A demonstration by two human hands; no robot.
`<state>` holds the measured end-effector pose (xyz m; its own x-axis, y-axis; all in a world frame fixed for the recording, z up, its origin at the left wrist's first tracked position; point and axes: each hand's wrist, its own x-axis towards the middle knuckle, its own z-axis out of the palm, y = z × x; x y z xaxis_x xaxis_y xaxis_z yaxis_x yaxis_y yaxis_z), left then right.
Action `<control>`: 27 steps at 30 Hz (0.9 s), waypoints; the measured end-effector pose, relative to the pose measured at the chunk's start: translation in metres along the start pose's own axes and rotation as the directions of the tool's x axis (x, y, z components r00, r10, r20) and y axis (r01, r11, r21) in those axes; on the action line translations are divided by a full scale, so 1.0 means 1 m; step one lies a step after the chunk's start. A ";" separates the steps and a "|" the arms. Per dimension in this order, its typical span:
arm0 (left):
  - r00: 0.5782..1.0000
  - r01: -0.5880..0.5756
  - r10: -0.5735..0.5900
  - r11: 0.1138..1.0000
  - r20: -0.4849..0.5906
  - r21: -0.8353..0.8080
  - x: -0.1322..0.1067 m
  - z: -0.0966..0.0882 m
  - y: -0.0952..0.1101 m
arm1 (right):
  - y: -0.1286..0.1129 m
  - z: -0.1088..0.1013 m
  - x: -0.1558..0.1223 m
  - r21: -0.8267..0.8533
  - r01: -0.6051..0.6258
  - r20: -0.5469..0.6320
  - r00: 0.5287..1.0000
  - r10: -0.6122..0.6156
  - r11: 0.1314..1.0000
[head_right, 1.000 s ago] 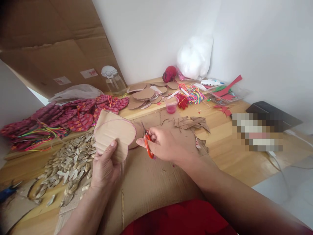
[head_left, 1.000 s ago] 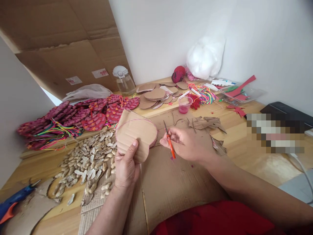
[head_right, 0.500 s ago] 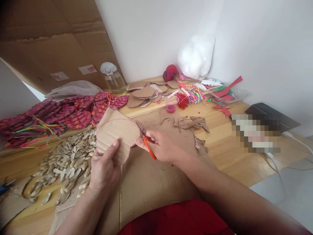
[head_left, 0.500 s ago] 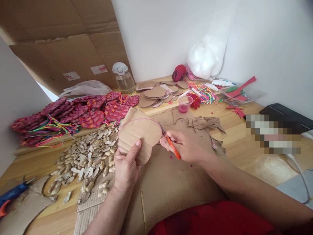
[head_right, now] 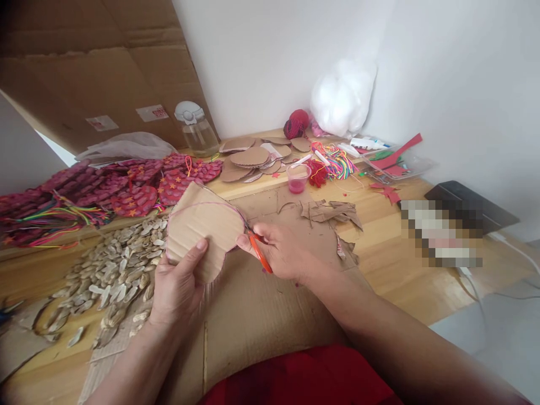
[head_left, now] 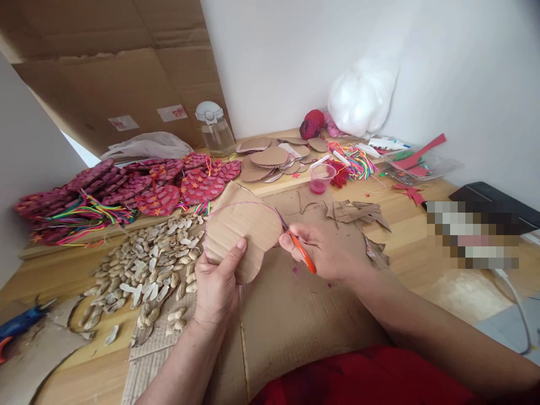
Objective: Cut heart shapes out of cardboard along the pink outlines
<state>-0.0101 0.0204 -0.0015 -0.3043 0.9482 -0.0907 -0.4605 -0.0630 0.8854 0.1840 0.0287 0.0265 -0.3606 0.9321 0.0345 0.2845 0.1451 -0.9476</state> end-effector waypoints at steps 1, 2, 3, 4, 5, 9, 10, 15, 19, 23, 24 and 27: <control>1.000 0.000 0.000 1.000 0.001 -0.002 0.000 0.000 0.000 | 0.000 0.000 0.000 0.004 -0.008 -0.001 1.000 0.008 1.000; 1.000 0.001 -0.001 1.000 0.002 -0.004 0.000 0.000 0.000 | 0.000 0.001 0.000 0.003 -0.013 -0.006 1.000 0.013 1.000; 1.000 0.003 -0.003 1.000 0.002 -0.005 0.000 0.000 0.000 | -0.001 0.001 0.000 0.001 -0.017 -0.011 1.000 0.017 1.000; 1.000 0.003 -0.003 1.000 0.002 -0.008 0.000 0.000 0.001 | -0.001 0.001 0.000 -0.002 -0.020 -0.014 1.000 0.020 1.000; 1.000 0.004 -0.004 1.000 0.000 -0.010 0.000 0.001 0.001 | -0.002 0.001 0.000 -0.007 -0.022 -0.016 1.000 0.022 1.000; 1.000 0.012 -0.012 1.000 -0.013 -0.007 -0.001 0.001 0.002 | -0.001 0.001 0.000 -0.032 -0.025 -0.012 1.000 0.024 0.999; 1.000 0.012 -0.012 1.000 -0.015 -0.004 -0.002 0.001 0.003 | 0.000 0.001 0.000 -0.034 -0.025 -0.012 1.000 0.024 0.999; 0.999 0.031 -0.031 1.000 -0.025 0.001 -0.001 0.002 0.003 | 0.002 0.003 0.000 -0.033 -0.035 -0.027 0.999 0.034 0.999; 0.999 0.049 -0.050 0.999 -0.019 -0.016 -0.001 0.003 0.002 | -0.002 0.002 -0.002 -0.053 -0.073 -0.043 0.997 0.071 0.996; 0.999 0.040 -0.040 0.999 0.003 -0.031 -0.001 0.002 0.003 | -0.002 -0.001 -0.004 -0.124 -0.082 -0.038 0.996 0.078 0.989; 0.999 0.037 -0.036 0.999 0.005 -0.033 -0.001 0.001 0.003 | -0.001 -0.001 -0.004 -0.137 -0.076 -0.037 0.997 0.072 0.988; 0.999 0.045 -0.045 0.999 0.010 -0.031 -0.001 0.001 0.005 | 0.004 -0.002 -0.004 -0.168 -0.073 -0.053 0.996 0.065 0.983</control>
<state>-0.0116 0.0195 0.0033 -0.2753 0.9531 -0.1258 -0.4992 -0.0299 0.8660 0.1879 0.0265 0.0234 -0.2939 0.9558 -0.0109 0.4551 0.1299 -0.8809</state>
